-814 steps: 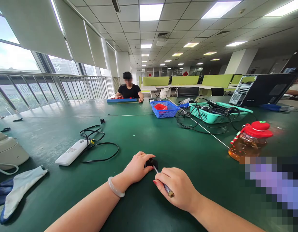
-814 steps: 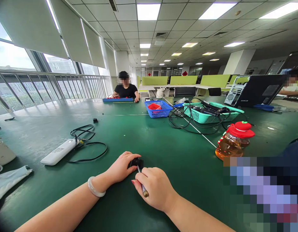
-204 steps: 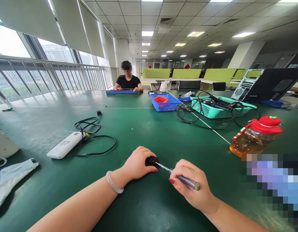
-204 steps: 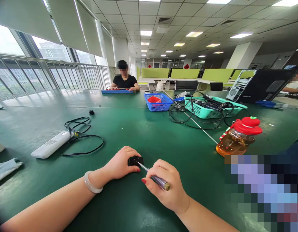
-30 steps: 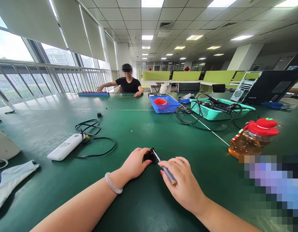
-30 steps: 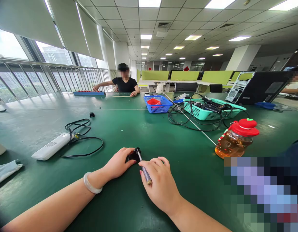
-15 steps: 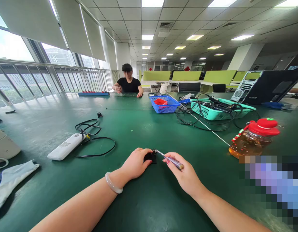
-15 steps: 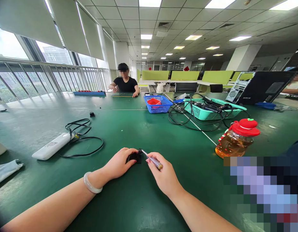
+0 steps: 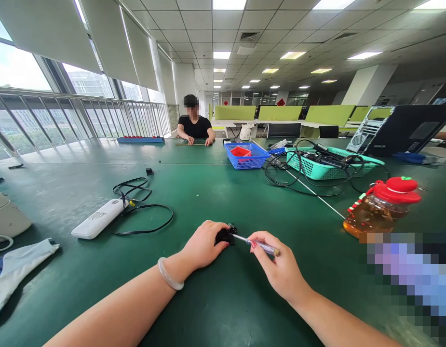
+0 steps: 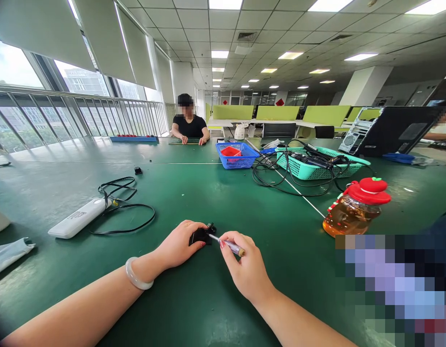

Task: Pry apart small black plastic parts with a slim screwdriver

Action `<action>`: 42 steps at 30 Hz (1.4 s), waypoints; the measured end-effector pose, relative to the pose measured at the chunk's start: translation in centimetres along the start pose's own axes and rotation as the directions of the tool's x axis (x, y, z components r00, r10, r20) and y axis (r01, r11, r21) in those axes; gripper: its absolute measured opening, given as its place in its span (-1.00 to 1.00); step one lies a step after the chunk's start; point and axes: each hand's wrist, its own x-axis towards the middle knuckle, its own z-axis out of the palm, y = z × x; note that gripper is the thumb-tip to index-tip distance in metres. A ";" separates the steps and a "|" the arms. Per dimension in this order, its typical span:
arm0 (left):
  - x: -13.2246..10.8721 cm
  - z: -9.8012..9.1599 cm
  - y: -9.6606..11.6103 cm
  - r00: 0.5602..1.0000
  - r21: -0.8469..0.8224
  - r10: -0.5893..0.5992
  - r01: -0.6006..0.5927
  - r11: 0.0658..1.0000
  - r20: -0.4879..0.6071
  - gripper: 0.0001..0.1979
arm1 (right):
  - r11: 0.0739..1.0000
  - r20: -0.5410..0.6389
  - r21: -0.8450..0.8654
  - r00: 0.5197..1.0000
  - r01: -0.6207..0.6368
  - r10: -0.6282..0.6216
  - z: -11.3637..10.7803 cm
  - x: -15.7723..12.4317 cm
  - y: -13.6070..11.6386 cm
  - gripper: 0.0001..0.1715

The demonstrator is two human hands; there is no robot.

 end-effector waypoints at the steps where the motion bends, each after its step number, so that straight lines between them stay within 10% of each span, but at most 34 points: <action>1: 0.0 0.0 0.0 1.000 -0.001 0.000 0.000 1.000 0.006 -0.64 | 0.999 0.005 -0.031 1.000 0.026 -0.025 0.0 0.0 -0.1 -0.73; 11: 0.0 0.0 0.0 1.000 -0.023 -0.017 0.017 1.000 0.019 -0.64 | 0.993 -0.075 -0.096 0.994 0.069 -0.076 -0.3 -0.2 -0.4 -0.74; 20: 0.0 -0.1 0.2 0.999 -0.018 0.025 -0.025 1.000 0.037 -0.64 | 0.994 0.093 -0.084 0.993 -0.065 0.073 -0.1 0.1 -0.1 -0.70; 42: 0.1 -0.1 0.1 0.999 -0.018 -0.020 0.021 1.000 0.048 -0.63 | 0.971 0.135 -0.184 0.983 0.150 -0.127 -0.2 -0.6 -1.1 -0.78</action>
